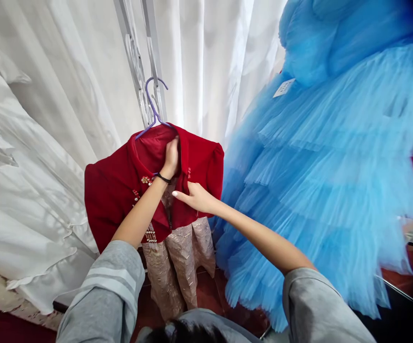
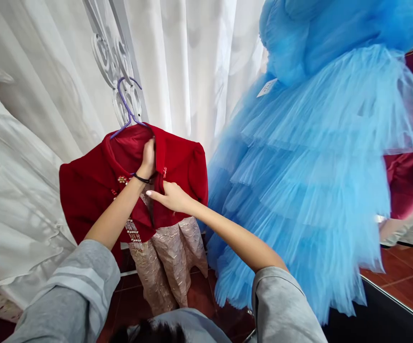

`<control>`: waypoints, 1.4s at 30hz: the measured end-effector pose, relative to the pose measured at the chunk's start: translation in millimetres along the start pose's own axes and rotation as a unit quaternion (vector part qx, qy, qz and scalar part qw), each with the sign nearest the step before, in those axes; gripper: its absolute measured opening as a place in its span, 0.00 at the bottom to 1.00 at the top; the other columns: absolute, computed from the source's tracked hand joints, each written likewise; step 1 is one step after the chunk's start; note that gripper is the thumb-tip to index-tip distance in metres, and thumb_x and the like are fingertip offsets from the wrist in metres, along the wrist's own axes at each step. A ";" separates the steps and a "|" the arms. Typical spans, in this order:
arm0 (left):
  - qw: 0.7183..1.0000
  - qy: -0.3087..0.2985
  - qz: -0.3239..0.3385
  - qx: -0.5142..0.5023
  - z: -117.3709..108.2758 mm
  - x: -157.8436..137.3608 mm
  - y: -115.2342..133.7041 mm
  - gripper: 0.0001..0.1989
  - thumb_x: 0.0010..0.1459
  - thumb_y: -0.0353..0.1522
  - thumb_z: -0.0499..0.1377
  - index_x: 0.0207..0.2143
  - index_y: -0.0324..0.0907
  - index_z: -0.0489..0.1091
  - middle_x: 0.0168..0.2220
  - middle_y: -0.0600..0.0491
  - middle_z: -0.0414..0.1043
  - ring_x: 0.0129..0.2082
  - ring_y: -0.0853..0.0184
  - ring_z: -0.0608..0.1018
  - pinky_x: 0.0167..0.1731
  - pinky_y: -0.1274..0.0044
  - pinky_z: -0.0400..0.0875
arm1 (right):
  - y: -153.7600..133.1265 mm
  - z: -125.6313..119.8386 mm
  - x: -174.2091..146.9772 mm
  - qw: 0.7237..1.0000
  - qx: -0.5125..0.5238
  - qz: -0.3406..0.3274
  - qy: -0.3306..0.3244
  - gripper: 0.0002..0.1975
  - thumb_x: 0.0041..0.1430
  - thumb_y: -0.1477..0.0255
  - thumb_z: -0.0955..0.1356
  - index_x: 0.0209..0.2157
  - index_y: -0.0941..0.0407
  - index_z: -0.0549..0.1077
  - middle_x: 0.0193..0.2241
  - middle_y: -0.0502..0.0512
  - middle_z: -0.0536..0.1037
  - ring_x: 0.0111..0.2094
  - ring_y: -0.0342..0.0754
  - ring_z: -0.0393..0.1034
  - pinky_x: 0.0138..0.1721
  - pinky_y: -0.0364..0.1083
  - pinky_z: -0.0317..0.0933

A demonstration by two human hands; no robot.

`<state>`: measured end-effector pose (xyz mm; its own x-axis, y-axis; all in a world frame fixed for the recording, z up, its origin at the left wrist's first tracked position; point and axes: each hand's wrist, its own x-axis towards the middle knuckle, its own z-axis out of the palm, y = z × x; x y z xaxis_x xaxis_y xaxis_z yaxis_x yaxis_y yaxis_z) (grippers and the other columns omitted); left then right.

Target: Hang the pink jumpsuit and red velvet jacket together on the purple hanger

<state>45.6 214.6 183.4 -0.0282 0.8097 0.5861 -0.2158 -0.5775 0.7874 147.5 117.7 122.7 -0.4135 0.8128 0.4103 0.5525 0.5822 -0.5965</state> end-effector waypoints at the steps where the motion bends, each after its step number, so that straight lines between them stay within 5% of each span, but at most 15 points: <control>1: 1.000 0.002 0.010 0.002 -1.1 -3.2 7.8 0.25 0.57 0.54 0.50 0.25 0.43 0.64 0.26 0.52 0.71 0.35 0.64 0.77 0.37 0.74 0.73 | 1.4 -7.9 -2.0 0.999 0.038 -0.025 0.005 0.23 0.62 0.53 0.62 0.24 0.57 0.62 0.21 0.50 0.68 0.24 0.43 0.63 0.27 0.43 0.56; 4: 0.988 -0.040 0.062 0.135 -4.7 -22.5 28.7 0.18 0.54 0.48 0.60 0.30 0.42 0.68 0.32 0.50 0.75 0.40 0.61 0.77 0.42 0.73 0.72 | 22.6 -38.2 -1.6 0.972 0.131 -0.036 0.192 0.28 0.65 0.50 0.55 0.28 0.58 0.69 0.26 0.54 0.73 0.28 0.44 0.67 0.31 0.44 0.62; 6: 0.964 -0.046 0.062 0.255 -7.3 -36.3 39.5 0.14 0.47 0.40 0.67 0.29 0.41 0.68 0.31 0.50 0.75 0.38 0.60 0.77 0.44 0.70 0.71 | 50.5 -55.4 4.1 0.913 0.133 0.004 0.385 0.25 0.62 0.51 0.59 0.39 0.59 0.72 0.38 0.59 0.77 0.37 0.47 0.70 0.39 0.46 0.65; 8: 0.959 -0.056 0.016 0.279 -10.9 -45.1 49.7 0.11 0.47 0.36 0.66 0.25 0.41 0.66 0.28 0.51 0.73 0.35 0.61 0.76 0.41 0.69 0.71 | 80.8 -65.6 9.3 0.875 0.103 0.056 0.470 0.27 0.52 0.52 0.67 0.46 0.59 0.71 0.47 0.63 0.75 0.45 0.51 0.69 0.45 0.49 0.65; 10: 0.977 -0.103 -0.039 0.185 -16.3 -48.7 59.3 0.11 0.50 0.38 0.63 0.24 0.41 0.66 0.26 0.51 0.73 0.32 0.62 0.76 0.38 0.70 0.71 | 104.4 -69.1 9.4 0.901 0.121 0.087 0.407 0.30 0.45 0.52 0.71 0.44 0.60 0.72 0.46 0.62 0.76 0.44 0.52 0.68 0.45 0.51 0.65; 13: 0.981 -0.163 -0.084 0.056 -27.4 -50.5 64.4 0.14 0.54 0.42 0.60 0.27 0.40 0.67 0.25 0.54 0.71 0.28 0.67 0.75 0.32 0.74 0.70 | 121.4 -68.2 -1.1 0.938 0.145 0.088 0.302 0.25 0.50 0.50 0.68 0.35 0.60 0.74 0.33 0.58 0.77 0.35 0.49 0.67 0.39 0.49 0.65; 17: 0.960 -0.116 -0.087 0.238 -45.3 -64.9 55.8 0.16 0.57 0.39 0.59 0.22 0.40 0.63 0.19 0.57 0.65 0.22 0.71 0.70 0.26 0.77 0.67 | 119.7 -60.8 -22.2 0.924 -0.068 0.097 0.363 0.20 0.57 0.56 0.63 0.32 0.61 0.74 0.33 0.62 0.76 0.37 0.53 0.67 0.46 0.56 0.63; 21: 0.926 -0.094 0.000 0.367 -60.6 -96.1 79.8 0.12 0.60 0.32 0.56 0.46 0.39 0.70 0.41 0.48 0.77 0.39 0.65 0.79 0.42 0.73 0.75 | 92.6 -27.4 -43.9 0.899 -0.180 0.058 0.396 0.25 0.61 0.64 0.62 0.56 0.63 0.66 0.53 0.70 0.70 0.55 0.59 0.63 0.58 0.61 0.57; 23: 0.876 -0.155 0.083 0.448 -68.7 -108.7 103.3 0.19 0.61 0.27 0.53 0.54 0.42 0.68 0.50 0.47 0.74 0.50 0.64 0.77 0.53 0.69 0.71 | 71.5 3.0 -52.6 0.898 -0.197 0.032 0.392 0.32 0.63 0.62 0.63 0.64 0.61 0.56 0.60 0.71 0.62 0.62 0.59 0.56 0.61 0.62 0.55; 28: 0.631 -0.327 0.215 0.670 -99.3 -106.9 130.8 0.31 0.52 0.15 0.48 0.53 0.45 0.70 0.60 0.45 0.65 0.65 0.55 0.62 0.65 0.49 0.49 | 35.6 84.7 -51.7 0.930 -0.230 -0.055 0.283 0.53 0.55 0.52 0.69 0.69 0.63 0.39 0.67 0.77 0.43 0.69 0.67 0.39 0.61 0.68 0.51; 30: 0.586 -0.334 0.234 0.700 -112.2 -95.0 129.4 0.26 0.54 0.16 0.48 0.48 0.44 0.74 0.58 0.45 0.67 0.64 0.55 0.64 0.65 0.48 0.48 | 34.3 100.8 -41.4 0.930 -0.250 -0.054 0.265 0.50 0.55 0.57 0.70 0.68 0.65 0.41 0.67 0.80 0.44 0.69 0.69 0.38 0.60 0.71 0.48; 32: 0.584 -0.341 0.247 0.694 -119.8 -80.3 129.2 0.18 0.60 0.21 0.50 0.40 0.45 0.76 0.48 0.48 0.75 0.55 0.59 0.72 0.65 0.51 0.50 | 35.9 101.4 -29.4 0.922 -0.247 -0.025 0.297 0.40 0.59 0.64 0.68 0.67 0.63 0.50 0.66 0.79 0.49 0.68 0.68 0.43 0.59 0.73 0.47; 35: 0.644 -0.306 0.271 0.647 -113.3 -60.4 132.2 0.14 0.65 0.32 0.51 0.38 0.49 0.77 0.36 0.53 0.78 0.41 0.64 0.76 0.61 0.57 0.56 | 32.3 83.4 -17.8 0.917 -0.181 -0.045 0.352 0.21 0.63 0.71 0.62 0.57 0.55 0.67 0.59 0.67 0.68 0.62 0.61 0.58 0.60 0.69 0.51; 38: 0.710 -0.213 0.314 0.593 -89.6 -52.0 125.3 0.14 0.67 0.36 0.51 0.44 0.49 0.76 0.40 0.51 0.79 0.43 0.63 0.76 0.57 0.61 0.60 | 19.3 65.9 -19.5 0.910 -0.065 -0.142 0.385 0.16 0.65 0.74 0.60 0.49 0.54 0.73 0.47 0.60 0.78 0.51 0.53 0.71 0.55 0.59 0.64; 42: 0.721 -0.280 0.310 0.553 -73.9 -53.2 104.3 0.16 0.64 0.35 0.53 0.51 0.47 0.73 0.47 0.49 0.78 0.48 0.62 0.75 0.60 0.62 0.57 | 13.2 57.5 -30.9 0.894 0.034 -0.161 0.417 0.15 0.65 0.75 0.61 0.50 0.55 0.72 0.47 0.60 0.78 0.49 0.50 0.74 0.51 0.53 0.70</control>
<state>-47.6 119.0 220.2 0.6799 0.3707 0.6327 0.5880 -0.7911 -0.1684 126.0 99.2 62.5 0.1567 0.3521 0.9227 0.4454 0.8087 -0.3843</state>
